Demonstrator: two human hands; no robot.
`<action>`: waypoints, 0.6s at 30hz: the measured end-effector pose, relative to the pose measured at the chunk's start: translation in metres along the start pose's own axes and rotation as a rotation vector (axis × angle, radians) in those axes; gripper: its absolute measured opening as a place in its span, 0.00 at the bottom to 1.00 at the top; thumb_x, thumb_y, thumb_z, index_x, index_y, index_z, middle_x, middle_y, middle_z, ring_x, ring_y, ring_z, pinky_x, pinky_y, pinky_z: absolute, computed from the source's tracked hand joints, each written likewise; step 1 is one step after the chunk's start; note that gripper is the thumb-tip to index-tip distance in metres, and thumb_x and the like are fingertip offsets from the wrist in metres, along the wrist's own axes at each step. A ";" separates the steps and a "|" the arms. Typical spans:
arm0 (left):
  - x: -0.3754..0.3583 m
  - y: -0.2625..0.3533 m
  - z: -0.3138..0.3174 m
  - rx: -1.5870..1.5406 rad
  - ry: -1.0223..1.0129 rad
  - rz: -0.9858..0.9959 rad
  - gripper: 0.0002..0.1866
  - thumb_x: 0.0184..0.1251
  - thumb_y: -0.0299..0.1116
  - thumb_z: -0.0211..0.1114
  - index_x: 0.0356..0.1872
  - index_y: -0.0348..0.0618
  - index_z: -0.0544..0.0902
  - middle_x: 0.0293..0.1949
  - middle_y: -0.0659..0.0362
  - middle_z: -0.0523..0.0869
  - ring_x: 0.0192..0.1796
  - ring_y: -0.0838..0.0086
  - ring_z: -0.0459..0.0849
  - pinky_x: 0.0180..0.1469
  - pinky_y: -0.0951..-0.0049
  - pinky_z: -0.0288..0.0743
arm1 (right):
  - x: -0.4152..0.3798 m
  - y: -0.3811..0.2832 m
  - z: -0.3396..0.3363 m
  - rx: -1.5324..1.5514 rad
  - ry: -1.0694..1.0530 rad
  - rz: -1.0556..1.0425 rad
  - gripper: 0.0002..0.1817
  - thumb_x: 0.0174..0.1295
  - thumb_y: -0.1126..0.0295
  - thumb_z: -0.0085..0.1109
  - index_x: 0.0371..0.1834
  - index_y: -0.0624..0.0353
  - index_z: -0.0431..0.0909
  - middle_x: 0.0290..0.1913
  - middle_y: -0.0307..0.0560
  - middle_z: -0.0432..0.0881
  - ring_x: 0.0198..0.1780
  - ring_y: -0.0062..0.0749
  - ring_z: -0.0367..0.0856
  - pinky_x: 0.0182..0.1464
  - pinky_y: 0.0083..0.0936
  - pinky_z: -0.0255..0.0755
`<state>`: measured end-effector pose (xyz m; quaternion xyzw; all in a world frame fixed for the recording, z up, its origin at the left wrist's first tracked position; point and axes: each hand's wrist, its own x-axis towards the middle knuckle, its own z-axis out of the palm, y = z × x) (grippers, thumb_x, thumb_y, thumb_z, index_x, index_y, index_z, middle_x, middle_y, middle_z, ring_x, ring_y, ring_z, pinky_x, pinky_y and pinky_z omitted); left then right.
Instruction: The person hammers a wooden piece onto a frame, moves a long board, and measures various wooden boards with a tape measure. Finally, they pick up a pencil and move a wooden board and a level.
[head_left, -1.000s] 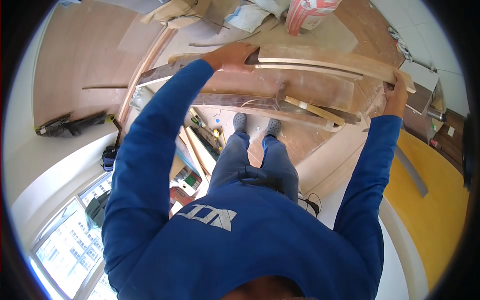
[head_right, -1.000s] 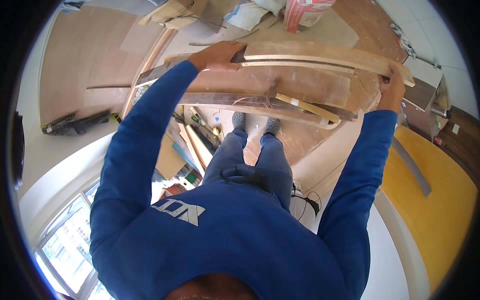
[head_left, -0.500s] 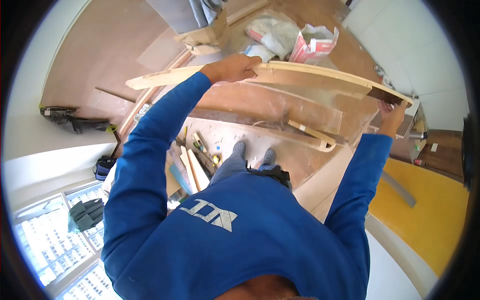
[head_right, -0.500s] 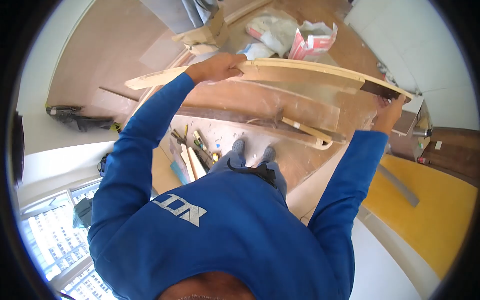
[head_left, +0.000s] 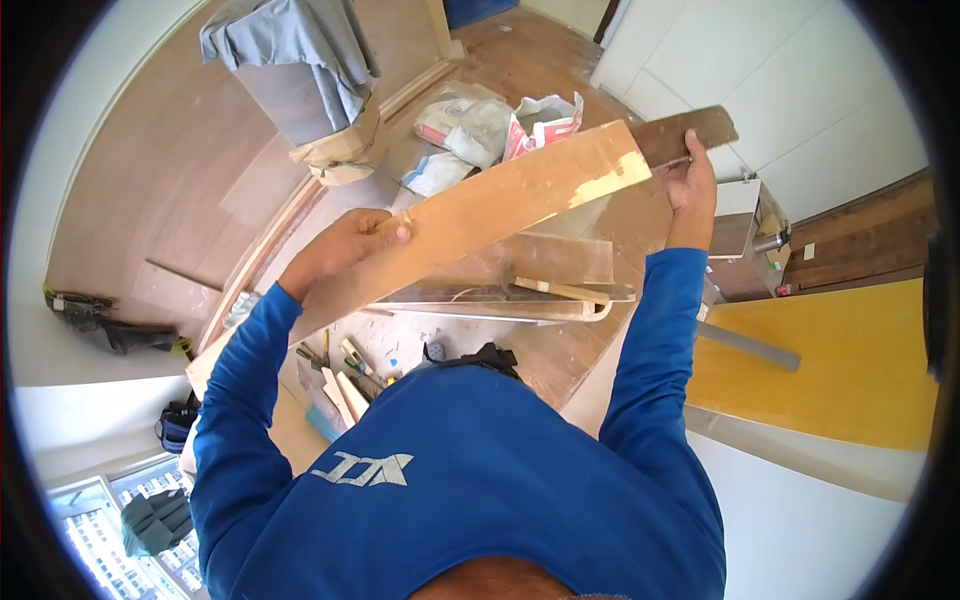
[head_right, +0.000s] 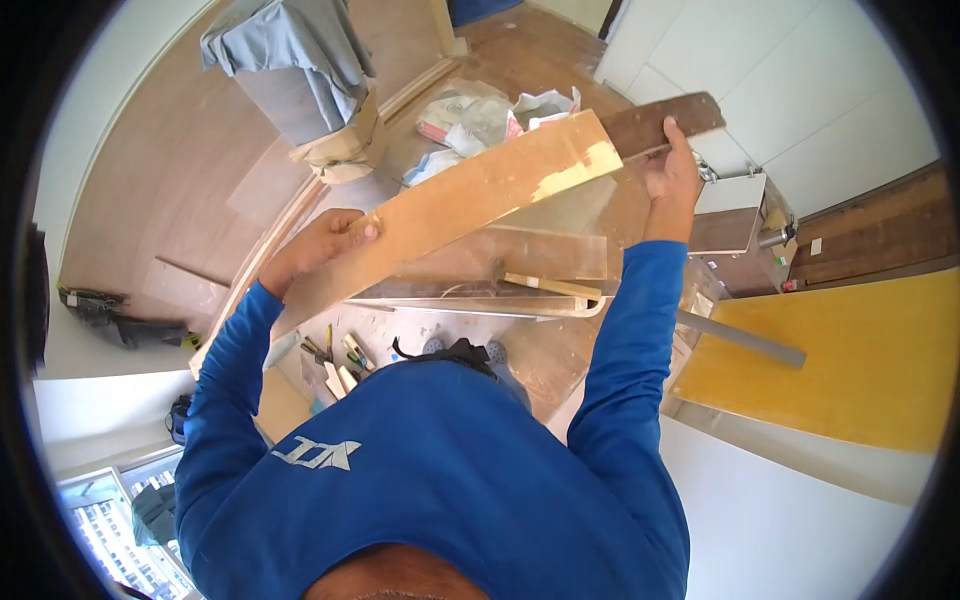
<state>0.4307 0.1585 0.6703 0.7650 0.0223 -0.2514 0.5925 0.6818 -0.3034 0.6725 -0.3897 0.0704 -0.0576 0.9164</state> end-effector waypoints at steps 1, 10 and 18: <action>-0.005 -0.007 0.006 -0.006 0.000 -0.010 0.30 0.73 0.57 0.66 0.50 0.33 0.85 0.36 0.63 0.86 0.38 0.85 0.80 0.40 0.78 0.74 | -0.002 -0.003 0.008 -0.047 -0.026 0.004 0.16 0.65 0.68 0.71 0.54 0.57 0.80 0.51 0.44 0.85 0.52 0.37 0.84 0.57 0.40 0.80; -0.021 -0.042 0.035 -0.121 0.103 -0.038 0.31 0.78 0.59 0.57 0.49 0.34 0.87 0.38 0.64 0.87 0.38 0.83 0.80 0.42 0.78 0.75 | -0.011 -0.007 0.061 -0.316 -0.060 -0.003 0.17 0.64 0.69 0.71 0.54 0.56 0.80 0.53 0.43 0.84 0.53 0.35 0.83 0.54 0.35 0.80; -0.026 -0.059 0.068 0.022 0.337 0.170 0.32 0.79 0.61 0.55 0.50 0.35 0.87 0.37 0.62 0.86 0.41 0.79 0.80 0.46 0.75 0.74 | -0.007 -0.004 0.074 -0.082 -0.283 0.073 0.30 0.72 0.49 0.60 0.68 0.59 0.72 0.64 0.49 0.78 0.66 0.44 0.74 0.69 0.42 0.68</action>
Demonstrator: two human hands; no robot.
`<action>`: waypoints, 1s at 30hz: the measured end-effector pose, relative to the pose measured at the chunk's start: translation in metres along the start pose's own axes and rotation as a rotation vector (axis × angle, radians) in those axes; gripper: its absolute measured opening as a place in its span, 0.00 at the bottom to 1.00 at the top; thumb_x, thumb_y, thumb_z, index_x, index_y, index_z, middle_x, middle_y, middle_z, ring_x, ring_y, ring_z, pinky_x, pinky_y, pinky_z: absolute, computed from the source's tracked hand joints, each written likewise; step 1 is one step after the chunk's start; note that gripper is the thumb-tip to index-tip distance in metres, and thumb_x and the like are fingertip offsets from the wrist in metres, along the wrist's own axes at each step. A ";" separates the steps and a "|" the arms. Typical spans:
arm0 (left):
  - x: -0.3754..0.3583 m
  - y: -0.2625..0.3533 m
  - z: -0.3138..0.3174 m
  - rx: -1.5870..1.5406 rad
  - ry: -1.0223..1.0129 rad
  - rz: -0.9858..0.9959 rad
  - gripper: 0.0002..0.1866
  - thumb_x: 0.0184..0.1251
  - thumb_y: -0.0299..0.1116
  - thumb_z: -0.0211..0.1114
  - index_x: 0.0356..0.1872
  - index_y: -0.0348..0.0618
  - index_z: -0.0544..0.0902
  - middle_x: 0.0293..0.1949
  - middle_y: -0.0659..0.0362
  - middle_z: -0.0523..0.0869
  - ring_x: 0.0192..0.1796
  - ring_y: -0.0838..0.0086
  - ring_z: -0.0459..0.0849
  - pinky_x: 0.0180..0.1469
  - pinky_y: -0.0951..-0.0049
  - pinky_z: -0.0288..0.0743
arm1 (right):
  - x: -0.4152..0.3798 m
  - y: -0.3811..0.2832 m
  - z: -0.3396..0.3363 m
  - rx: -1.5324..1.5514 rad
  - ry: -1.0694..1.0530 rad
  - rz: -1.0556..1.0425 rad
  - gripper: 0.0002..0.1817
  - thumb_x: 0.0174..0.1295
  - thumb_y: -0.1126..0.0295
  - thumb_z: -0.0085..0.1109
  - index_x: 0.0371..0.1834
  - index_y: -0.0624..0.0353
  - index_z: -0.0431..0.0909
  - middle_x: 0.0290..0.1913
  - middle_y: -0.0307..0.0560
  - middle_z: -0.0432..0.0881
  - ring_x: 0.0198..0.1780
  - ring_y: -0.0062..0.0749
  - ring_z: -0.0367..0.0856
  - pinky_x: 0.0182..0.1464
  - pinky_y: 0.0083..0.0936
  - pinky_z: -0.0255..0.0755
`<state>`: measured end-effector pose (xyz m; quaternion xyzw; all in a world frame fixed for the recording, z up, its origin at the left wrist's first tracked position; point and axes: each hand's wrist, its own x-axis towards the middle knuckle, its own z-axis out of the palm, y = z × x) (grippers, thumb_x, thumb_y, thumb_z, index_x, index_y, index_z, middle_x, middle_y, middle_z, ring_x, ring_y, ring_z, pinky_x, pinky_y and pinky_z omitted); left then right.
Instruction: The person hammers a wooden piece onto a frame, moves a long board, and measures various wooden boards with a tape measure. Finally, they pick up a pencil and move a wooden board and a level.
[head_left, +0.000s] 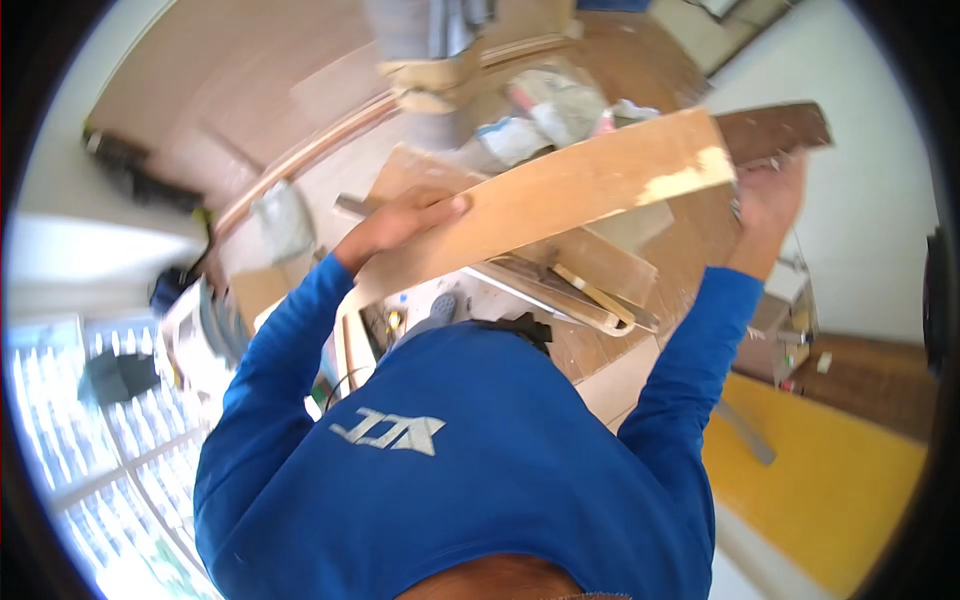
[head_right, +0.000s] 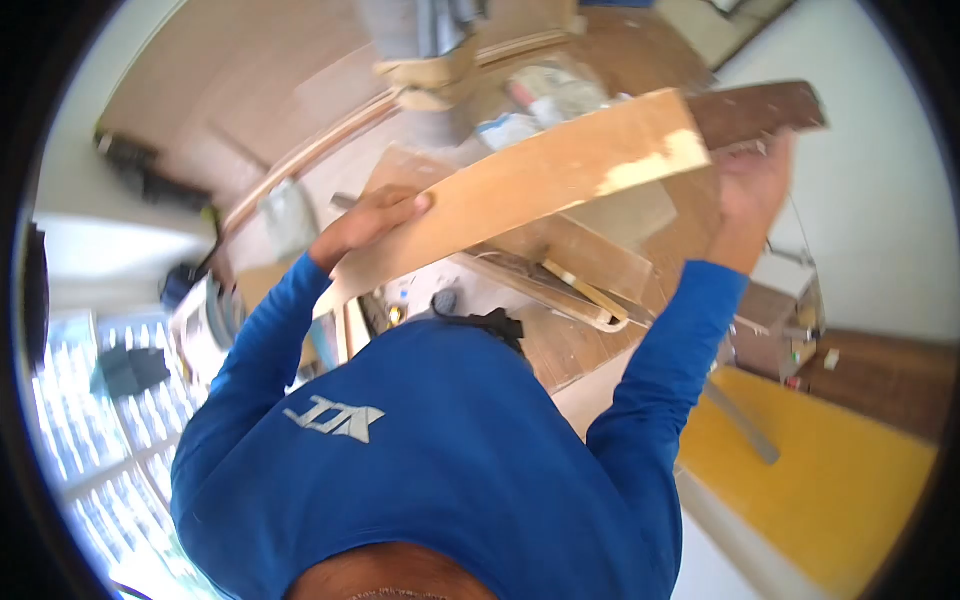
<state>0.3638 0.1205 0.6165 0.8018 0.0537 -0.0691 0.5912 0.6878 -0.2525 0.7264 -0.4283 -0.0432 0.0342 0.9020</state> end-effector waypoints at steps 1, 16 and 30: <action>-0.003 -0.002 -0.001 -0.016 0.005 -0.056 0.32 0.79 0.60 0.55 0.50 0.36 0.87 0.36 0.63 0.84 0.40 0.78 0.78 0.46 0.74 0.73 | -0.031 -0.002 0.031 0.019 0.000 0.062 0.38 0.73 0.40 0.52 0.74 0.61 0.65 0.73 0.54 0.70 0.74 0.51 0.65 0.77 0.51 0.57; -0.039 -0.005 0.044 -0.277 0.318 0.035 0.29 0.84 0.56 0.49 0.34 0.40 0.83 0.22 0.70 0.68 0.27 0.82 0.64 0.29 0.72 0.62 | -0.102 0.062 0.155 -0.020 -0.710 0.051 0.53 0.63 0.33 0.61 0.78 0.66 0.59 0.76 0.65 0.64 0.75 0.60 0.65 0.76 0.61 0.60; -0.164 -0.110 0.086 -0.076 0.993 0.214 0.25 0.85 0.51 0.44 0.51 0.36 0.77 0.45 0.45 0.80 0.50 0.55 0.78 0.57 0.56 0.72 | -0.270 0.166 0.276 -0.076 -1.203 0.078 0.47 0.75 0.41 0.48 0.79 0.73 0.53 0.75 0.72 0.64 0.75 0.65 0.66 0.77 0.58 0.58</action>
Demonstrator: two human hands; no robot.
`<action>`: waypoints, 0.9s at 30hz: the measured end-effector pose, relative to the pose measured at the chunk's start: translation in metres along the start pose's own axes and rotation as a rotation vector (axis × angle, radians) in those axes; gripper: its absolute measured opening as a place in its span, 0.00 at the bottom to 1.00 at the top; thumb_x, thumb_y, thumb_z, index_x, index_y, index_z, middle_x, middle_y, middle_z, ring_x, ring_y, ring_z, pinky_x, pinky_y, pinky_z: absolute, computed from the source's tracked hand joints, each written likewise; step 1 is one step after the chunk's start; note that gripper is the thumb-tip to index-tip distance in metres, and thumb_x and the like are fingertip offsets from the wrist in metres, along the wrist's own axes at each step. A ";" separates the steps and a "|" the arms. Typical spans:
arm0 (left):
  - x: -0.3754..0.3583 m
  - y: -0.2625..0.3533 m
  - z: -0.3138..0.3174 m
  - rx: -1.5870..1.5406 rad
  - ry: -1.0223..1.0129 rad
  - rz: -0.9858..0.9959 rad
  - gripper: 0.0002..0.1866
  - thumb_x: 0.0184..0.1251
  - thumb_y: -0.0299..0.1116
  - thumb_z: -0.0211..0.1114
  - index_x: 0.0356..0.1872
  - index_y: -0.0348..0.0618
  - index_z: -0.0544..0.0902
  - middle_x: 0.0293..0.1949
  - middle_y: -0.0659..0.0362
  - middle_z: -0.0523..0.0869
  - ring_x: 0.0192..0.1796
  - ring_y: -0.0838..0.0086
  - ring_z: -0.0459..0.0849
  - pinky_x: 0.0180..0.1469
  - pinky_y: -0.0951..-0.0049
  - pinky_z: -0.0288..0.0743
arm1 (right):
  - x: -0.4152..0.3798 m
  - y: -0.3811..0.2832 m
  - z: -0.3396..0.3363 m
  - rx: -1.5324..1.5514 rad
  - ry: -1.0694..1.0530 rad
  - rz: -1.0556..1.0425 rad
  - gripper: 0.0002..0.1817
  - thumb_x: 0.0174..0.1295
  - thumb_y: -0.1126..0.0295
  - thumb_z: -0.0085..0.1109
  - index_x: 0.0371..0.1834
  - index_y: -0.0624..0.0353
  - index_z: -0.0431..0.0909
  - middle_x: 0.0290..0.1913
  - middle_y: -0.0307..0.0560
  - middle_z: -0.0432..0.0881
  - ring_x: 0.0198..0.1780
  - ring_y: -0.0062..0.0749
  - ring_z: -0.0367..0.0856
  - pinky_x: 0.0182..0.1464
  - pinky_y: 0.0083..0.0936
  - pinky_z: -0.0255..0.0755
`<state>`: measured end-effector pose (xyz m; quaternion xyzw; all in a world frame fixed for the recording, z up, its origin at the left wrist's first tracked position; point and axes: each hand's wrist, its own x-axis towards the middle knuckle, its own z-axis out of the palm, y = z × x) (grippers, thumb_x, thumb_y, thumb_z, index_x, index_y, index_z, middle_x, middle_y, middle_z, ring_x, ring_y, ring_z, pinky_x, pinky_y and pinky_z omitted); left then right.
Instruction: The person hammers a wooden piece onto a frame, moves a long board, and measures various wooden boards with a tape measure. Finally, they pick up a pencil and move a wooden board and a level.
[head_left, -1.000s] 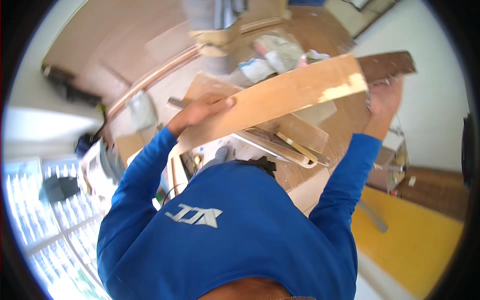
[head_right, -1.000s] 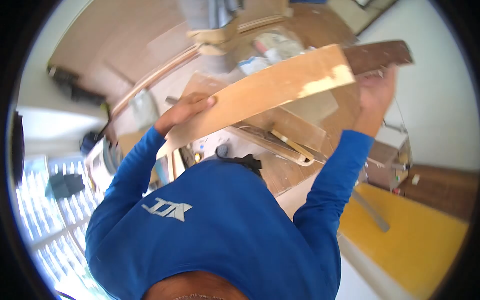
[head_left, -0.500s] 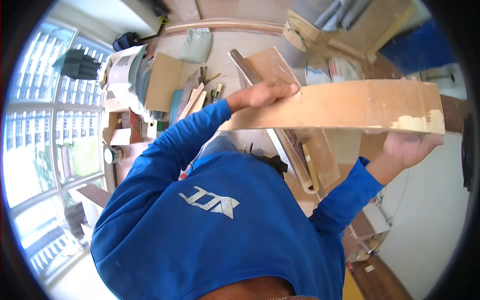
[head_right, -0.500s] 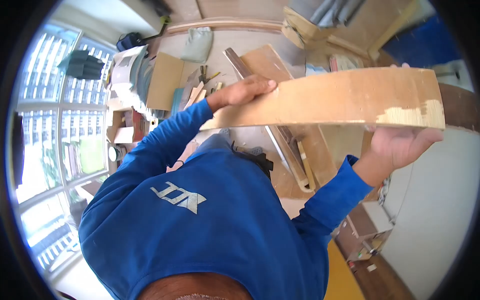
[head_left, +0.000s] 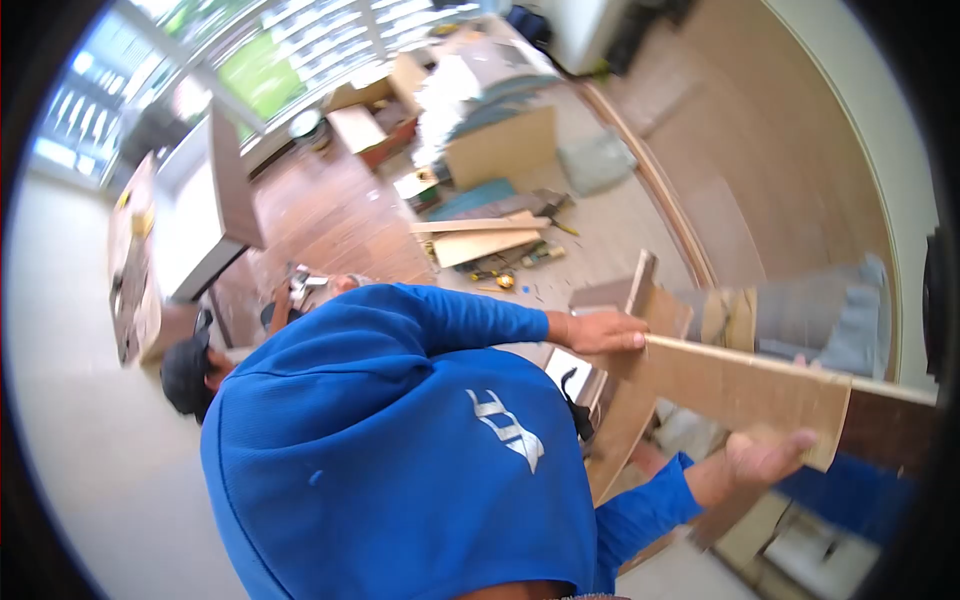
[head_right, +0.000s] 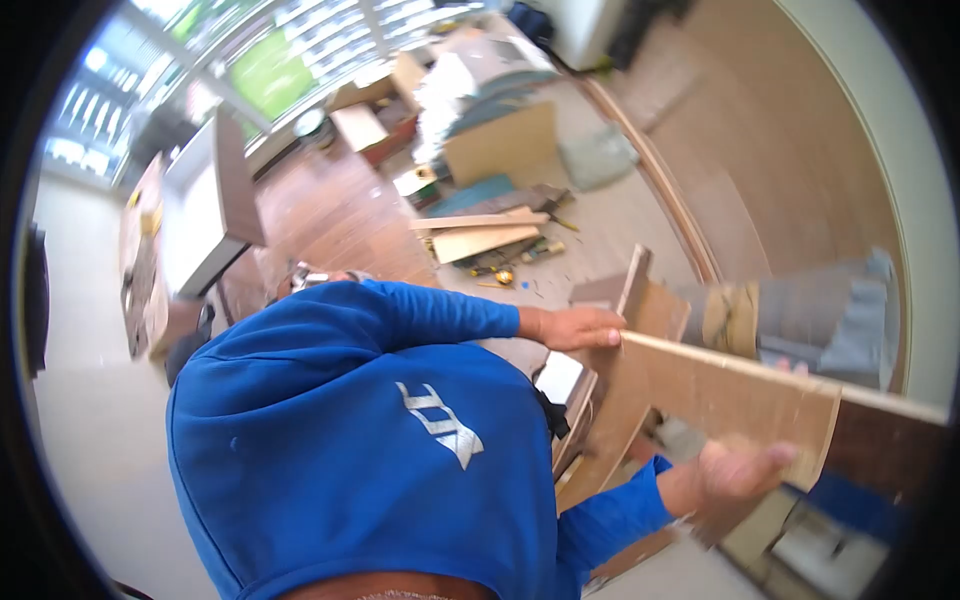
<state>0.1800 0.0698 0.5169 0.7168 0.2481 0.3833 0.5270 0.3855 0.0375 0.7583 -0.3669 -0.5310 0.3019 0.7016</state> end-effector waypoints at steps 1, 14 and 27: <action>-0.008 -0.008 -0.010 0.058 0.035 0.014 0.26 0.85 0.51 0.44 0.56 0.36 0.77 0.51 0.44 0.81 0.57 0.54 0.78 0.63 0.56 0.70 | 0.003 0.007 0.015 0.013 -0.054 -0.019 0.46 0.75 0.42 0.48 0.79 0.74 0.54 0.75 0.72 0.65 0.75 0.64 0.66 0.77 0.58 0.58; -0.119 0.073 -0.061 0.105 0.640 -0.209 0.27 0.78 0.46 0.62 0.68 0.38 0.72 0.51 0.50 0.84 0.55 0.63 0.83 0.59 0.61 0.77 | 0.028 0.098 0.101 0.260 -0.559 0.148 0.38 0.69 0.50 0.65 0.68 0.75 0.69 0.65 0.66 0.77 0.66 0.51 0.77 0.70 0.49 0.72; -0.136 0.070 -0.012 0.103 0.975 -0.288 0.26 0.74 0.28 0.66 0.70 0.38 0.70 0.47 0.54 0.86 0.50 0.72 0.84 0.56 0.68 0.78 | -0.017 0.157 0.139 0.384 -0.839 0.458 0.22 0.66 0.68 0.72 0.57 0.63 0.74 0.49 0.42 0.84 0.49 0.21 0.81 0.51 0.23 0.77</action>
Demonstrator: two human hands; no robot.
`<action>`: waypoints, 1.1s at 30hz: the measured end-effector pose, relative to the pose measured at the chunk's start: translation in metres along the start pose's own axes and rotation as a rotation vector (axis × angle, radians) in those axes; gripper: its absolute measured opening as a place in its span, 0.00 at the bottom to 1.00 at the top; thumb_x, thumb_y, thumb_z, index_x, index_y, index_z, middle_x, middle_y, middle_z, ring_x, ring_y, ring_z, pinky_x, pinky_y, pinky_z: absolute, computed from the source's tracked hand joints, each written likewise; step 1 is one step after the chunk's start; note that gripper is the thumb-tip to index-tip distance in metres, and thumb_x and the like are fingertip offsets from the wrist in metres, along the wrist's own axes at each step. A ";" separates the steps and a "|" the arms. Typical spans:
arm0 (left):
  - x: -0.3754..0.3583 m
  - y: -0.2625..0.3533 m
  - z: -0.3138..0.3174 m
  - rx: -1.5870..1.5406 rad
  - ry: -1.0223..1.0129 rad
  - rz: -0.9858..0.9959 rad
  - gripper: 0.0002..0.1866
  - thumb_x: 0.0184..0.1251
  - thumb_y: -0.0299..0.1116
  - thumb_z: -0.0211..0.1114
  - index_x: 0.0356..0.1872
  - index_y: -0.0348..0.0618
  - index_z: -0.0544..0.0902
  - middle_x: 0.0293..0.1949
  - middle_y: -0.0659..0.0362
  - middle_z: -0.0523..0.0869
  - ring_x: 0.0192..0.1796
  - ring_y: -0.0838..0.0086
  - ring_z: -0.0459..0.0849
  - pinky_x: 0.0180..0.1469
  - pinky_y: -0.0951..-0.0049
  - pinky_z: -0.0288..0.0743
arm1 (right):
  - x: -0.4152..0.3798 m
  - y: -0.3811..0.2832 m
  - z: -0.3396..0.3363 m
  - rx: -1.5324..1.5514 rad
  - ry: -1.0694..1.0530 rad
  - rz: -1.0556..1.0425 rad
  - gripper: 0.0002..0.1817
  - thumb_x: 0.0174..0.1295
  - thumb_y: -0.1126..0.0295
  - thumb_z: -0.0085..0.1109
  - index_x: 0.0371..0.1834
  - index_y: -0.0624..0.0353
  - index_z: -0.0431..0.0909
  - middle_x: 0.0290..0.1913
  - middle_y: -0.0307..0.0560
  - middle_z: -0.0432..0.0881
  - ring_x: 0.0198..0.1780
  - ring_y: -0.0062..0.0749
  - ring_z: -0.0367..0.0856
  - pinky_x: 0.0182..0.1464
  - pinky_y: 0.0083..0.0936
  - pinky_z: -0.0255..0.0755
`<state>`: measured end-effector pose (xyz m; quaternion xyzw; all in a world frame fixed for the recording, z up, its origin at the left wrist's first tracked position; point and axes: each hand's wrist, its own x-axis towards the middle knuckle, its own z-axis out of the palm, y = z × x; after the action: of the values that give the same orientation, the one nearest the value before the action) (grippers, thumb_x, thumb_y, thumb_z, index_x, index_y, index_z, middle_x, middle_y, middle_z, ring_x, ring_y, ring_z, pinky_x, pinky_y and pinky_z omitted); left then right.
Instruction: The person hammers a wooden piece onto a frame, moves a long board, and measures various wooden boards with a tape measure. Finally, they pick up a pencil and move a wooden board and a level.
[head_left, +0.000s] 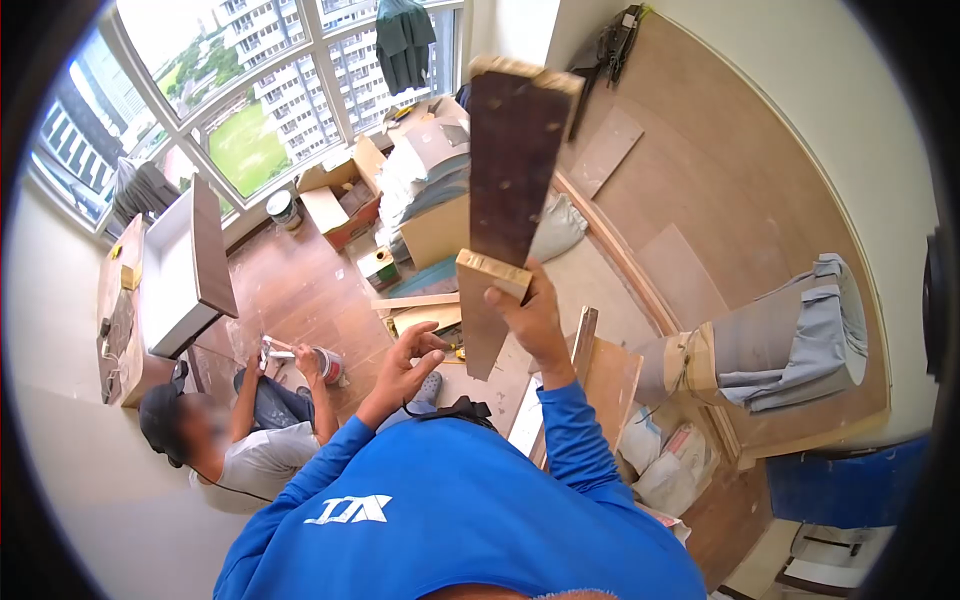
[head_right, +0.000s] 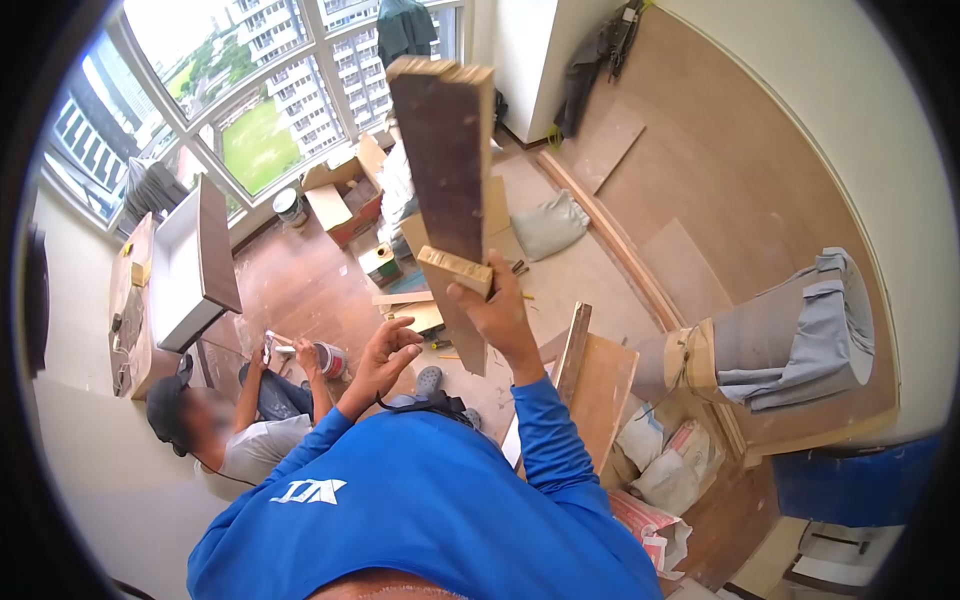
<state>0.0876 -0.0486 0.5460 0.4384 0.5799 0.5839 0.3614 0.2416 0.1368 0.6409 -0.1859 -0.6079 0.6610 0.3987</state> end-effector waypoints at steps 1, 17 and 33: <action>0.003 0.000 0.000 -0.020 -0.015 -0.028 0.27 0.74 0.28 0.66 0.71 0.39 0.69 0.48 0.55 0.85 0.51 0.74 0.83 0.56 0.70 0.76 | 0.000 0.009 0.001 -0.003 -0.038 0.020 0.21 0.66 0.68 0.72 0.57 0.63 0.75 0.48 0.42 0.84 0.48 0.21 0.81 0.51 0.23 0.77; 0.054 -0.035 -0.060 -0.078 -0.012 -0.189 0.23 0.76 0.32 0.64 0.67 0.37 0.72 0.46 0.57 0.85 0.47 0.77 0.81 0.53 0.73 0.76 | 0.039 -0.062 -0.108 -0.312 0.642 -0.075 0.13 0.66 0.61 0.74 0.42 0.57 0.82 0.41 0.37 0.84 0.41 0.20 0.79 0.44 0.23 0.73; 0.156 -0.078 -0.074 -0.099 -0.104 -0.351 0.20 0.77 0.32 0.63 0.64 0.34 0.74 0.45 0.58 0.85 0.47 0.78 0.81 0.52 0.75 0.76 | 0.092 -0.223 -0.188 -0.504 0.800 -0.789 0.29 0.67 0.62 0.68 0.66 0.67 0.74 0.66 0.53 0.77 0.67 0.48 0.73 0.73 0.51 0.62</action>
<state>-0.0428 0.0748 0.4871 0.3416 0.5986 0.5163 0.5083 0.3900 0.3167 0.8394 -0.2691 -0.5716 0.1785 0.7543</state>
